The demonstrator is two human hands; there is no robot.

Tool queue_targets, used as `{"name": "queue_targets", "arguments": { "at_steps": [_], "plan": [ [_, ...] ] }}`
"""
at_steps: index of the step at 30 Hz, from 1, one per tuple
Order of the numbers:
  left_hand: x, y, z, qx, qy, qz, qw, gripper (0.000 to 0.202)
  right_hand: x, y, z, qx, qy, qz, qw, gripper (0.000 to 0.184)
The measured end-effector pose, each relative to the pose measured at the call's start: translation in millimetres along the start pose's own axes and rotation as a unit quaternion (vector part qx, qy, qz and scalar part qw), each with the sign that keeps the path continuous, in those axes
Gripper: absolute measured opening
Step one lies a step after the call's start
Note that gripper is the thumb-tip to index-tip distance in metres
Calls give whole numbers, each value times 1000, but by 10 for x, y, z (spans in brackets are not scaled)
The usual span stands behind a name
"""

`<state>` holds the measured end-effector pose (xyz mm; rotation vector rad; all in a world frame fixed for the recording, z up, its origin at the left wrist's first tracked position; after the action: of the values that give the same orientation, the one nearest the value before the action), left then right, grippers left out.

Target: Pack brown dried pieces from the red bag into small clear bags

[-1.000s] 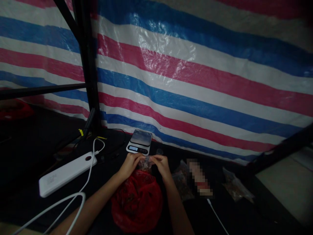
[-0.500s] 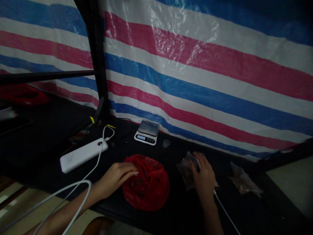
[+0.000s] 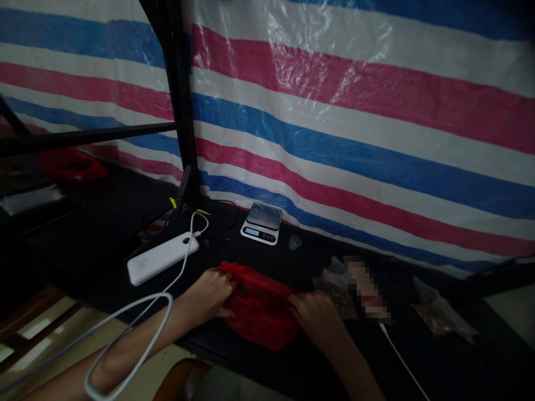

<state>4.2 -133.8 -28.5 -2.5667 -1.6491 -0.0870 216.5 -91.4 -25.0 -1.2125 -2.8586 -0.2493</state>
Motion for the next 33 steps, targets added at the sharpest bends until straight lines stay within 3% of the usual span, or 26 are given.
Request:
{"name": "queue_targets", "arguments": {
  "at_steps": [4,7,11,15,18,23,27,31,33],
  "plan": [
    [94,125,-31,68,22,-22,997,21,98,-94,-198,-29,-18,11,999,21],
    [246,264,-80,85,42,-7,995,20,235,-293,-313,-16,14,-15,1000,25],
    [422,322,-50,110,56,10,992,18,328,-404,-196,-8,-39,15,999,23],
    [406,282,129,168,9,-15,986,17,307,-286,-62,-41,-100,93,990,31],
    [335,344,142,184,18,-7,983,15,331,-227,-103,-55,-73,103,990,33],
    [408,515,-1,87,-1,57,995,14,420,-336,-179,-6,-26,72,997,33],
    [599,435,-24,54,-10,55,997,25,424,-411,-111,37,-61,69,995,45],
    [706,241,60,64,-109,-18,992,40,405,-287,-133,-22,-107,92,990,38],
    [735,198,30,79,-129,-56,987,44,407,-208,-218,-44,-123,103,986,38]
  ]
}}
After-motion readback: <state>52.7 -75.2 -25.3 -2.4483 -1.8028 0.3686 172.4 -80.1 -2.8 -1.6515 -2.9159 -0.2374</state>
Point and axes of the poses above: each hand's wrist, its own x-axis towards the middle knuckle, its own z-axis out of the palm, y = z × x, the point moved 4 cm from there along x, towards the middle knuckle, and after that the axes turned 8 degrees about y, right-handed, at the moved point
